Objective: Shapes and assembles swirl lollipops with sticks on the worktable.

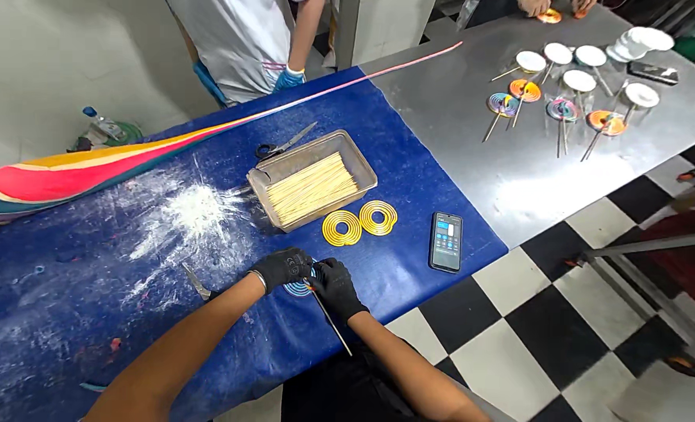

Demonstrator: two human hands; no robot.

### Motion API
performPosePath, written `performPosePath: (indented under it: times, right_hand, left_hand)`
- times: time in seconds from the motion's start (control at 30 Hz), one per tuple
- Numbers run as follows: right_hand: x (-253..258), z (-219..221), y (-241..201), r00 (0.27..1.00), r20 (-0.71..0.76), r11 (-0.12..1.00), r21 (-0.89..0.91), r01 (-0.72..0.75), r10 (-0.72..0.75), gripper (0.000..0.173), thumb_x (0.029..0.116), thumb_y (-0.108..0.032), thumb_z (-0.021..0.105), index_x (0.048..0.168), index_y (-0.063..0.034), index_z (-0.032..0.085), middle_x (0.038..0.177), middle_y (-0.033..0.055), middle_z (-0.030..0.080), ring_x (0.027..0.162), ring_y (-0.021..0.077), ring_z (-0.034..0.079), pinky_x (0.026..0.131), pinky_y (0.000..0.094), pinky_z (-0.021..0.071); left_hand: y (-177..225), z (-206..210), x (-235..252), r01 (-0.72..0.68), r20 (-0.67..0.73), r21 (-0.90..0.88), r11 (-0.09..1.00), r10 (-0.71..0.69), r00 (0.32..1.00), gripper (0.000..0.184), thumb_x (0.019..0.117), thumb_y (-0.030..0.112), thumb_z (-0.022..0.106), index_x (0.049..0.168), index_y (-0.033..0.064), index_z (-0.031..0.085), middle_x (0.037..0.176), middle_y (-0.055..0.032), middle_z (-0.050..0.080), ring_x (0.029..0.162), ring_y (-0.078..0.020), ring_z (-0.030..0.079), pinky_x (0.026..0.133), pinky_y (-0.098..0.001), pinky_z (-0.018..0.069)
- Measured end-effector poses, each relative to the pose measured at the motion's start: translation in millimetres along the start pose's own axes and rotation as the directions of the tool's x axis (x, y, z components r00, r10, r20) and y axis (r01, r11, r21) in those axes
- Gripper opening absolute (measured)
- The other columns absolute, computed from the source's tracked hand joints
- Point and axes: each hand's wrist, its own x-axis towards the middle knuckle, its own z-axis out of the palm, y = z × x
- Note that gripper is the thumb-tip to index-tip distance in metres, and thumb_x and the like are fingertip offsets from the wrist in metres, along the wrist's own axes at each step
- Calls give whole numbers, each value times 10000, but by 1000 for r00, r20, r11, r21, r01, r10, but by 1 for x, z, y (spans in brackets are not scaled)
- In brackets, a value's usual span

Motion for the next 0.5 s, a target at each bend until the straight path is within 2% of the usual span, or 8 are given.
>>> performPosePath:
  times: [0.17, 0.27, 0.3, 0.37, 0.4, 0.43, 0.47, 0.5]
  right_hand:
    - [3, -1, 0, 1000, 27, 999, -44, 11, -10, 405, 968, -370, 661, 1180, -29, 718, 1197, 194, 669, 1111, 371, 643, 945, 533, 524]
    - [3, -10, -4, 997, 81, 996, -89, 21, -14, 355, 997, -316, 628, 1176, -22, 716, 1219, 203, 662, 1135, 386, 634, 959, 546, 514]
    - [5, -14, -5, 997, 78, 993, -109, 33, -25, 316, 1006, -281, 610, 1159, -29, 725, 1208, 197, 674, 1128, 383, 641, 949, 543, 515]
    - [11, -10, -7, 992, 1, 982, -146, 123, -124, 281, 1004, -214, 580, 1171, -46, 731, 1210, 174, 694, 1149, 360, 646, 957, 527, 513]
    - [13, -1, -9, 975, -33, 965, -151, 212, -219, 302, 1006, -210, 564, 1206, -48, 721, 1256, 166, 685, 1214, 346, 627, 1018, 519, 499]
    - [16, 10, -15, 943, -51, 935, -159, 317, -328, 343, 1016, -261, 547, 1223, -43, 713, 1311, 162, 669, 1288, 340, 593, 1089, 518, 466]
    - [18, 14, -30, 922, 4, 911, -155, 382, -386, 424, 1022, -328, 538, 1278, -26, 689, 1405, 169, 621, 1389, 351, 511, 1177, 529, 380]
    - [18, 2, -59, 927, 215, 912, -212, 351, -307, 544, 1048, -415, 495, 1429, -38, 588, 1560, 139, 490, 1510, 323, 360, 1258, 510, 249]
  left_hand:
    - [2, 6, 7, 135, -41, -106, 985, -140, 989, 185, 979, 182, 654, 1114, 106, 754, 1279, -77, 674, 1286, -270, 574, 1135, -442, 414]
    - [-4, 5, -10, 131, -258, -465, 875, -275, 926, 184, 1002, 175, 638, 1118, 99, 759, 1230, -69, 700, 1234, -223, 610, 1113, -435, 441]
    - [-6, 6, -21, 82, -394, -572, 816, -361, 845, 186, 1009, 173, 631, 1130, 103, 753, 1237, -54, 702, 1223, -198, 620, 1107, -428, 454]
    - [-1, 15, -43, 14, -615, -652, 758, -540, 575, 202, 1017, 207, 624, 1158, 125, 743, 1248, -30, 704, 1197, -174, 639, 1070, -439, 495]
    - [9, 20, -54, 14, -665, -664, 748, -599, 445, 227, 1023, 226, 608, 1184, 132, 737, 1255, -24, 706, 1190, -165, 646, 1055, -433, 508]
    - [27, 21, -66, 31, -659, -696, 718, -655, 370, 253, 1028, 227, 589, 1201, 107, 727, 1241, -46, 711, 1162, -176, 660, 1033, -428, 524]
    - [54, 9, -82, 64, -570, -773, 631, -735, 367, 285, 1037, 211, 576, 1240, 58, 705, 1245, -97, 707, 1160, -213, 667, 1041, -430, 522]
    - [86, -23, -102, 101, -392, -878, 468, -823, 411, 336, 1045, 159, 558, 1317, -18, 645, 1297, -189, 672, 1217, -290, 637, 1091, -442, 472]
